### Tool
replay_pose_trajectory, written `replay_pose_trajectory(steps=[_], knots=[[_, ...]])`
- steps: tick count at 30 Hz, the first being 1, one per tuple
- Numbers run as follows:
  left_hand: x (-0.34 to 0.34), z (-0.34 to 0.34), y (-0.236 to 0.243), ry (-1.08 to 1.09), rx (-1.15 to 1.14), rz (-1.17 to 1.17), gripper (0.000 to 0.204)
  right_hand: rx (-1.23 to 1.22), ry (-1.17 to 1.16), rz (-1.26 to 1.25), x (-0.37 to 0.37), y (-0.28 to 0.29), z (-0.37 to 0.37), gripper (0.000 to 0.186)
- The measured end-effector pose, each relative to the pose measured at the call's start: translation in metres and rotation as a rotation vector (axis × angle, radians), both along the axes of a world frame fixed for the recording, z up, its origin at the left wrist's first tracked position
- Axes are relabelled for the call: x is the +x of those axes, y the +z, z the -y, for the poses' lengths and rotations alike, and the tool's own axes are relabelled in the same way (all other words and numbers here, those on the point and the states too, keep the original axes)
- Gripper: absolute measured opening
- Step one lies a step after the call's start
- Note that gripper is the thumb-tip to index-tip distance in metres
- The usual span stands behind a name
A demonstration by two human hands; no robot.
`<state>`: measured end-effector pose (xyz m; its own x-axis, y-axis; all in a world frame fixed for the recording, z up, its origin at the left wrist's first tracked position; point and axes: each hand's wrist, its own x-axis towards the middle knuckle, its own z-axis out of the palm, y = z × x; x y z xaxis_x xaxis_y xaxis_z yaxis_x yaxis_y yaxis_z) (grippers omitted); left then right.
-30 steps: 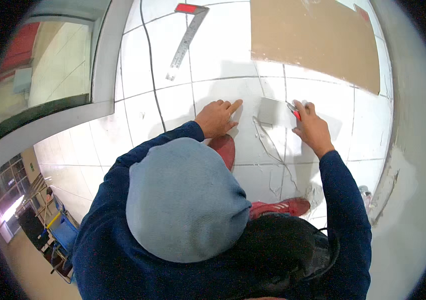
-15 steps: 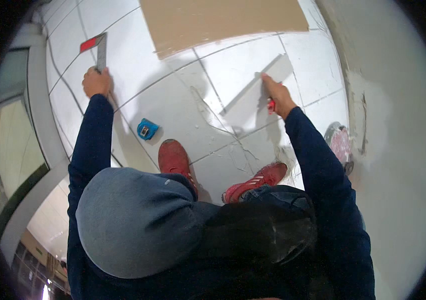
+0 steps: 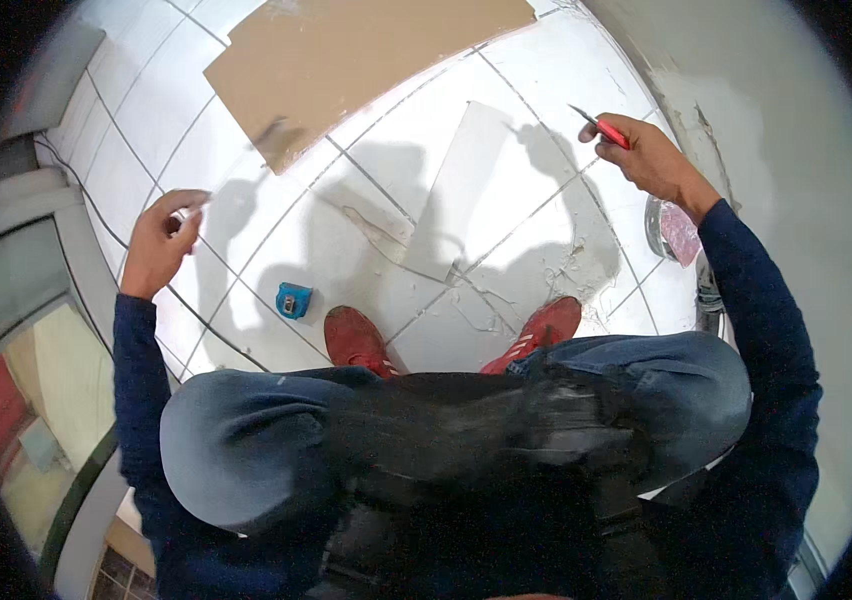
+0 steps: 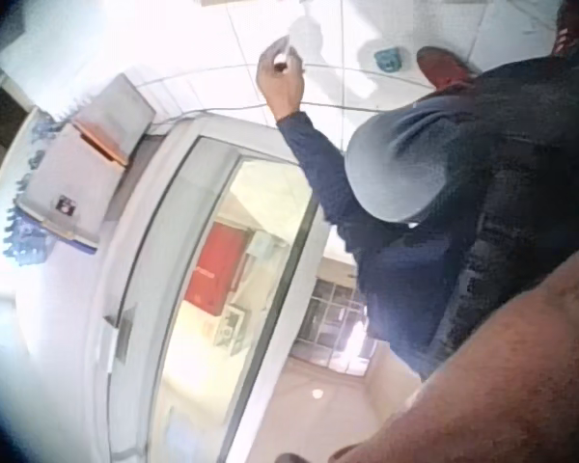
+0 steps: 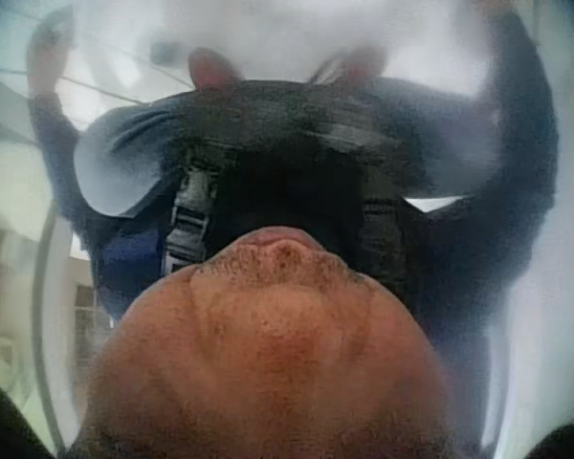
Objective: The person measures and scores a drywall panel using a metal ruler, a tape measure, and a utility knife, then snaps and cuts away the excess pieces by hand.
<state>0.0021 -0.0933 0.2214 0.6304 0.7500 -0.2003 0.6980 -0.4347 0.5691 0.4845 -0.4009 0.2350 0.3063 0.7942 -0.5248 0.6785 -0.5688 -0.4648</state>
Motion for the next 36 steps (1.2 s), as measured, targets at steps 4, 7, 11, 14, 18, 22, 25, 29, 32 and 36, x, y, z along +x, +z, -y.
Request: replay_pose_trajectory(steps=[4,7,11,14,18,22,25,29,32,36], knots=[[0.124,0.034,0.05,-0.568,-0.352,-0.193,0.028,0.054,-0.242,-0.463,-0.052,0.007,0.002,0.045],[0.192,0.064,0.044,-0.899,-0.317,-0.27,0.031,0.165,-0.379,-0.78,-0.089,-0.033,0.026,0.043],[0.258,0.089,0.015,-1.051,-0.258,-0.378,0.029,0.21,-0.471,-0.792,-0.098,-0.092,0.062,0.026],[0.267,0.096,-0.054,-1.001,0.256,0.062,0.027,0.273,-0.881,-1.018,-0.103,-0.139,0.086,0.021],[0.276,0.141,-0.07,-0.63,0.277,0.353,0.026,0.295,-0.9,-0.934,-0.083,-0.169,0.121,0.019],[0.286,0.079,-0.064,-0.258,-0.057,0.42,0.026,0.281,-1.024,-0.907,-0.025,-0.172,0.169,0.019],[0.273,0.043,-0.09,-0.03,-0.022,0.22,0.037,0.465,-1.203,-0.926,0.008,-0.184,0.19,0.018],[0.269,0.15,-0.139,-0.249,0.051,-0.368,0.103,0.703,-1.378,-0.989,0.003,-0.194,0.185,0.017],[0.261,0.197,-0.157,-0.315,0.149,-0.377,0.106,0.691,-1.447,-1.052,-0.029,-0.198,0.157,0.018],[0.249,0.189,-0.167,-0.419,0.199,-0.219,0.097,0.516,-1.346,-1.157,-0.085,-0.195,0.121,0.026]])
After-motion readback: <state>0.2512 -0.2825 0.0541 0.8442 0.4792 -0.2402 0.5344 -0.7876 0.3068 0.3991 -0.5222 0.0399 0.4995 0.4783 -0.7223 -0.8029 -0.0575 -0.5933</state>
